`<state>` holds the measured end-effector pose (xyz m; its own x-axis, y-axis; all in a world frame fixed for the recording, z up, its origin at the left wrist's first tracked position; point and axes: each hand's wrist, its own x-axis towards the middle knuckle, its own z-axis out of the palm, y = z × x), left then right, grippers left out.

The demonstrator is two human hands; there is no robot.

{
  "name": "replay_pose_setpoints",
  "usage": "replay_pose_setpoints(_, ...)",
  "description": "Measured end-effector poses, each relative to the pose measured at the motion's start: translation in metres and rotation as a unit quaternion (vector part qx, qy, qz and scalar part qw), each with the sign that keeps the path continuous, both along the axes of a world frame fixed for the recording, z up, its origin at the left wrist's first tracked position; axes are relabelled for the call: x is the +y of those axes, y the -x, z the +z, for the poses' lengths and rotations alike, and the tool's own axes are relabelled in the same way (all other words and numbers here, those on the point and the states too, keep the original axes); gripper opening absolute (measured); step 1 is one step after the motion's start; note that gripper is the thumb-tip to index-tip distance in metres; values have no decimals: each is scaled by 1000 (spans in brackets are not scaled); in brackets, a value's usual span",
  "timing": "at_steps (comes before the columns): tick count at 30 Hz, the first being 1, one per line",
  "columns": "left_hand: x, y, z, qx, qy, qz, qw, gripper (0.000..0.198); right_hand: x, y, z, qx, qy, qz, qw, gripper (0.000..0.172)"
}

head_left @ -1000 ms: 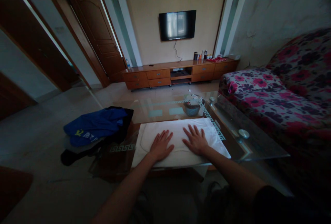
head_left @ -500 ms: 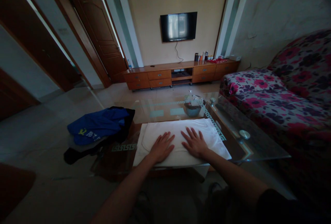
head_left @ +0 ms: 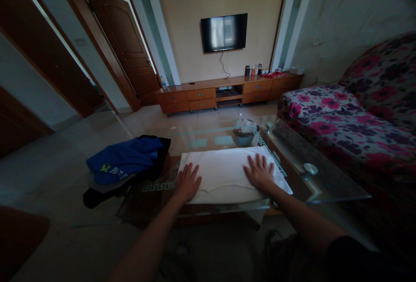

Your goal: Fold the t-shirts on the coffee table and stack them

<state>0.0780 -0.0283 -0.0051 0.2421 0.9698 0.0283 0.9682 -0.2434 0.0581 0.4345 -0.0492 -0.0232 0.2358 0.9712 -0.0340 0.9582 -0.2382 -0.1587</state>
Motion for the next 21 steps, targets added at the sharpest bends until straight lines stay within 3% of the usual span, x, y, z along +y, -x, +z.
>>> replay_pose_setpoints(4,10,-5,3,-11,-1,-6,1000,59,9,-4,8,17,11,6,1000,75)
replay_pose_setpoints(8,14,3,5,-18,4,58,998,63,8,-16,13,12,-9,4,1000,72)
replay_pose_setpoints(10,13,9,2,-17,11,89,996,66,7,-26,11,-9,-27,-19,999,71)
replay_pose_setpoints(16,12,13,-6,-12,25,100,995,68,7,-45,-1,0,-28,-41,999,77)
replay_pose_setpoints(21,12,3,10,-18,24,214,976,78,8,-42,-2,4,-25,-48,999,77)
